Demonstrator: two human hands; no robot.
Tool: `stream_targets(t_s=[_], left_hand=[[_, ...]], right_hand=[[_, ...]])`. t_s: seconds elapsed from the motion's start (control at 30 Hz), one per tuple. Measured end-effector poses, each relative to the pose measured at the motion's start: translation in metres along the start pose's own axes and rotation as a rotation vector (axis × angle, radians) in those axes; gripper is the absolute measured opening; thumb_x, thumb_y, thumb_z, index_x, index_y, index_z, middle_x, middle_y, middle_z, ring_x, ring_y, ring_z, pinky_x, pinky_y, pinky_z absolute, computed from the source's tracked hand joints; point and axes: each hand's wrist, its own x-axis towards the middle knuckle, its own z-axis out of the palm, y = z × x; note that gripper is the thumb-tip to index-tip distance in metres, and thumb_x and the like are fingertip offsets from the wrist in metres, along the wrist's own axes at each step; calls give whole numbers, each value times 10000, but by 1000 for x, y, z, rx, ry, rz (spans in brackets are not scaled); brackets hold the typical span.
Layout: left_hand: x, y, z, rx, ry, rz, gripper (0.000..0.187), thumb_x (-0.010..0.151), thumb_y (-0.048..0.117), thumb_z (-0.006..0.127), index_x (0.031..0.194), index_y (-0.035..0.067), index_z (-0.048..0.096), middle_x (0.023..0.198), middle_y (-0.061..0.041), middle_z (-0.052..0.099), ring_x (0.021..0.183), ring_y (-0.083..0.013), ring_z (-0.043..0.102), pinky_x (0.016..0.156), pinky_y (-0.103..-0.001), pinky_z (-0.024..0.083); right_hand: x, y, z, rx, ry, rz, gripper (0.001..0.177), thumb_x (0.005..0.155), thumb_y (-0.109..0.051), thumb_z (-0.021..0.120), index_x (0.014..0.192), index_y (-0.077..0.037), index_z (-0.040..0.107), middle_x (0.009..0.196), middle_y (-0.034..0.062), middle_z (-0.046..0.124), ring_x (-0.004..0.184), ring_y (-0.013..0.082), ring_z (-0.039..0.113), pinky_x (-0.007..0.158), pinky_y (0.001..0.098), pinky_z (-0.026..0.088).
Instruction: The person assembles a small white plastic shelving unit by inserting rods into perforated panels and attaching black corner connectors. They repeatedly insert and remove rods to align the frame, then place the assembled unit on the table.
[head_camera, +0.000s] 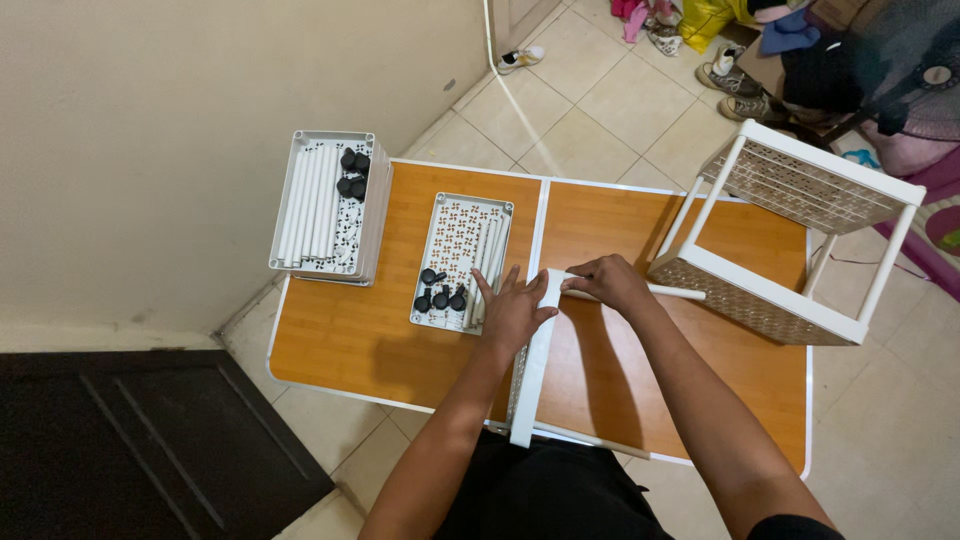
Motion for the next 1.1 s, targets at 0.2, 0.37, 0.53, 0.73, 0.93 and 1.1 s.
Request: stream_targets(t_s=[0.2,0.37,0.53,0.73,0.93,1.1], left_hand=[[-3,1,-4,-53,22,-12,724,879,457,692,1497,139,494,1342,-68,680,1502,-353,327,1111,-797,-178],[-1,3,-6,15,-24,-15,735,892,480,703,1511,142,496,1308,-109,673,1523,-347,326,1116,-793,-176],[-3,-1,0,-9,54,24,706,874,430,715,1476,114,520,1362,-71,652,1483,-388,340,1100,-791,-167],[-4,3,2,-85,275,120,561,958,360,684,1447,113,569,1415,-64,646,1416,-386,423,1144,-770,-105],[-10,23,-24,-217,271,199,367,906,320,729,1262,229,719,1124,3,728,1260,-258,564,1222,-697,-9],[-3,9,-46,-188,209,213,137,878,277,718,984,241,797,1030,30,743,1180,-220,582,1227,-638,40]], right_hand=[[-8,-6,-7,-37,-19,90,403,812,-498,807,1092,-208,824,845,157,777,717,285,742,707,380,582],[-15,-6,-6,78,55,-4,400,783,-463,821,1071,-186,823,843,142,777,697,273,741,684,375,574],[-22,-4,2,50,92,-56,438,774,-447,846,1100,-158,806,897,156,772,769,293,742,722,382,572],[-36,-6,2,-44,168,-255,399,841,-307,794,1201,-140,757,915,151,757,780,332,716,710,423,567],[-59,-29,-2,-35,166,-275,408,848,-235,785,1240,-139,726,837,149,704,751,335,689,691,430,553],[-79,-63,-5,134,124,-223,513,844,-167,747,1352,-149,676,887,163,689,772,326,683,726,426,556]])
